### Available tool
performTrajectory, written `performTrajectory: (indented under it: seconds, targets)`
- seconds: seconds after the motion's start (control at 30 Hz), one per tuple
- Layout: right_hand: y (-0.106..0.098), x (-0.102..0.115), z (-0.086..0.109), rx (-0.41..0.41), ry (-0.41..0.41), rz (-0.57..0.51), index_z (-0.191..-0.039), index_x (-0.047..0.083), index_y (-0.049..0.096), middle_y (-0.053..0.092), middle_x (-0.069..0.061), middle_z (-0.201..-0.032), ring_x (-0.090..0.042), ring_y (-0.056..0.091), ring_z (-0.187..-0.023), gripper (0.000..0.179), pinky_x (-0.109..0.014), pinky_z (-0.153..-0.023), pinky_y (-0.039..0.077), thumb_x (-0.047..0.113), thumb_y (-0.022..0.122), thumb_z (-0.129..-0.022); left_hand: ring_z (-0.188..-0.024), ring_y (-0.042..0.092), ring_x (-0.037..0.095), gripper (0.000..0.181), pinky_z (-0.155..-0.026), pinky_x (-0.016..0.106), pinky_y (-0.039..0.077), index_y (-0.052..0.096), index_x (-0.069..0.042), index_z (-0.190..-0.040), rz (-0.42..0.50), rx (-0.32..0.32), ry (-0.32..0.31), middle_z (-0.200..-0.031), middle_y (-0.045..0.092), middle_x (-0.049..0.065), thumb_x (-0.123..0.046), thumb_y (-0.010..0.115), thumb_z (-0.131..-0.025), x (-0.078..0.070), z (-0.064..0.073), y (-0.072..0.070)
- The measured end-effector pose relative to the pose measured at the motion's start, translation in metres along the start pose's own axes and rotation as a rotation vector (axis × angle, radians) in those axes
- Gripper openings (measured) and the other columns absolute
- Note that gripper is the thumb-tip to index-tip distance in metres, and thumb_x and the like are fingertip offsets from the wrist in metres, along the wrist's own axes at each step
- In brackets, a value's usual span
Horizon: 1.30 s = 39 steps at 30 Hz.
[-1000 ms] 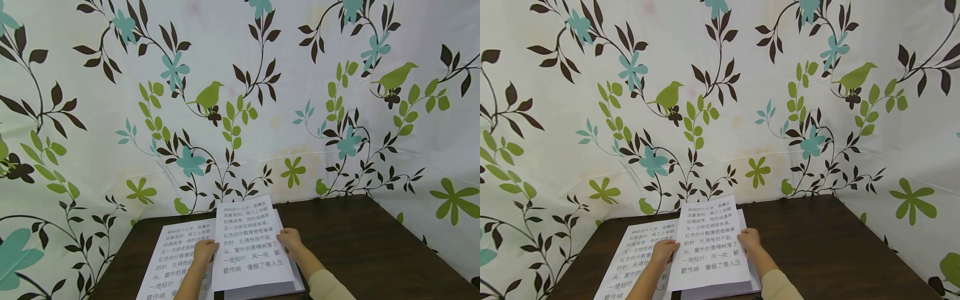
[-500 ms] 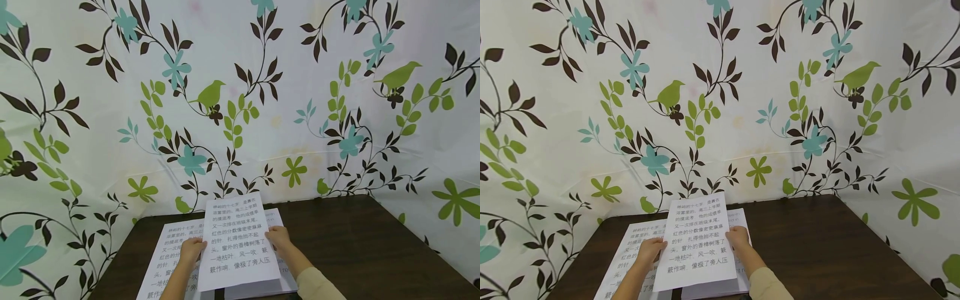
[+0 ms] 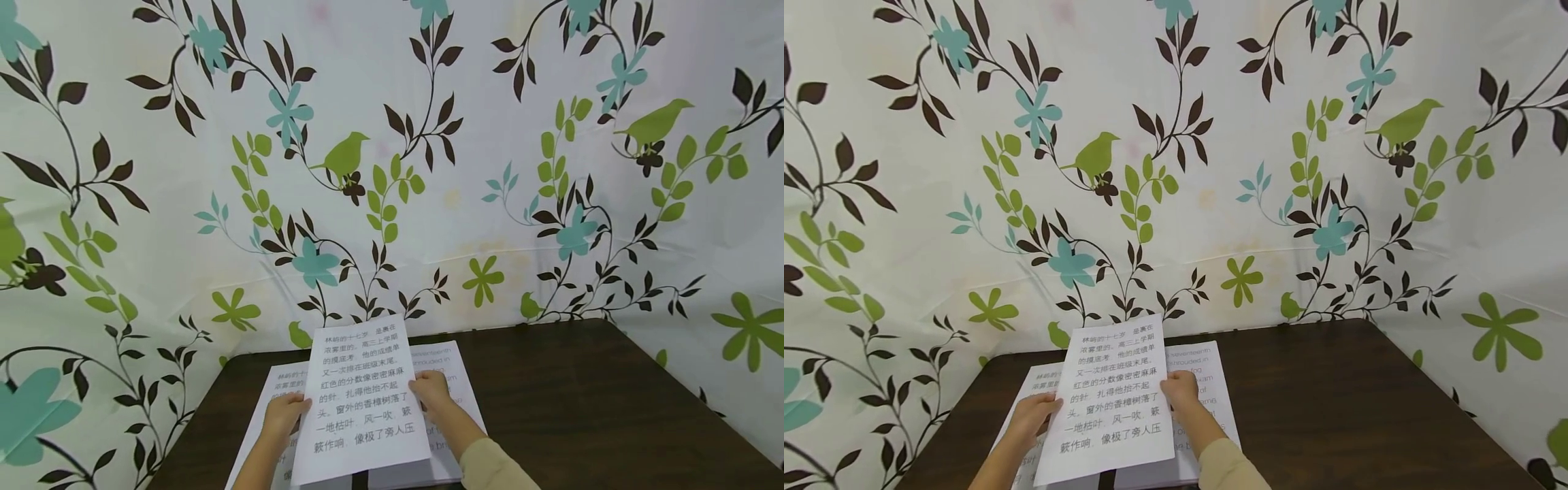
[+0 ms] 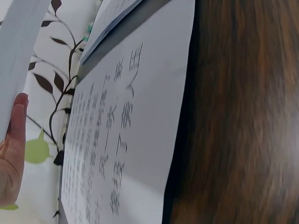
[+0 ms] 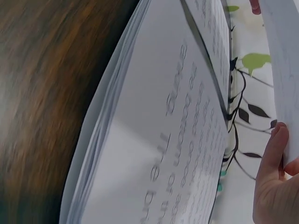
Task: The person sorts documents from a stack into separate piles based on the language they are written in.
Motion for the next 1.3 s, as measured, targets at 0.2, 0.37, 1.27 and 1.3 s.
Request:
performTrajectory:
  seconds: [0.2,0.37,1.27,1.3]
  targets:
    - [0.017,0.006,0.007,0.042,-0.012,-0.009,-0.104,-0.008,0.052,0.054,-0.011,-0.085,-0.020,0.055,-0.071,0.028,-0.030,-0.058,0.047,0.006,0.052,-0.080,-0.070,0.057,0.020,0.037,-0.058,0.029,0.048,0.049,0.015,-0.108,0.050,-0.010,-0.038,-0.095,0.054,0.023,-0.008,0.056,-0.080,0.005,0.002,-0.020]
    - [0.029,0.009,0.014,0.073,-0.015,-0.040,-0.100,-0.006,0.053,0.054,-0.011,-0.082,-0.020,0.055,-0.068,0.023,-0.030,-0.056,0.047,0.007,0.051,-0.081,-0.069,0.055,0.019,0.038,-0.057,0.029,0.046,0.048,0.015,-0.108,0.050,-0.017,-0.054,-0.096,0.052,0.025,-0.007,0.057,-0.079,0.002,0.007,-0.037]
    - [0.083,-0.006,0.034,0.030,0.064,-0.024,-0.094,-0.002,0.056,0.051,-0.008,-0.080,-0.018,0.052,-0.067,0.019,-0.027,-0.054,0.043,0.008,0.056,-0.078,-0.062,0.056,0.020,0.042,-0.056,0.035,0.044,0.043,0.017,-0.110,0.071,0.000,-0.145,-0.075,0.058,0.010,-0.007,0.057,-0.080,0.041,0.002,-0.080]
    - [0.085,-0.007,0.035,0.030,0.064,-0.028,-0.093,-0.002,0.055,0.051,-0.008,-0.079,-0.018,0.052,-0.066,0.018,-0.027,-0.054,0.042,0.008,0.056,-0.078,-0.063,0.055,0.020,0.042,-0.056,0.035,0.044,0.043,0.017,-0.110,0.063,-0.003,-0.151,-0.075,0.058,0.010,-0.008,0.057,-0.080,0.043,0.002,-0.081]
Point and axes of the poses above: each hand's wrist, its own z-axis away from the middle knuckle, its own y-axis out of the palm, x = y × z, the point moved 3 cm from there along -z, towards the middle knuckle
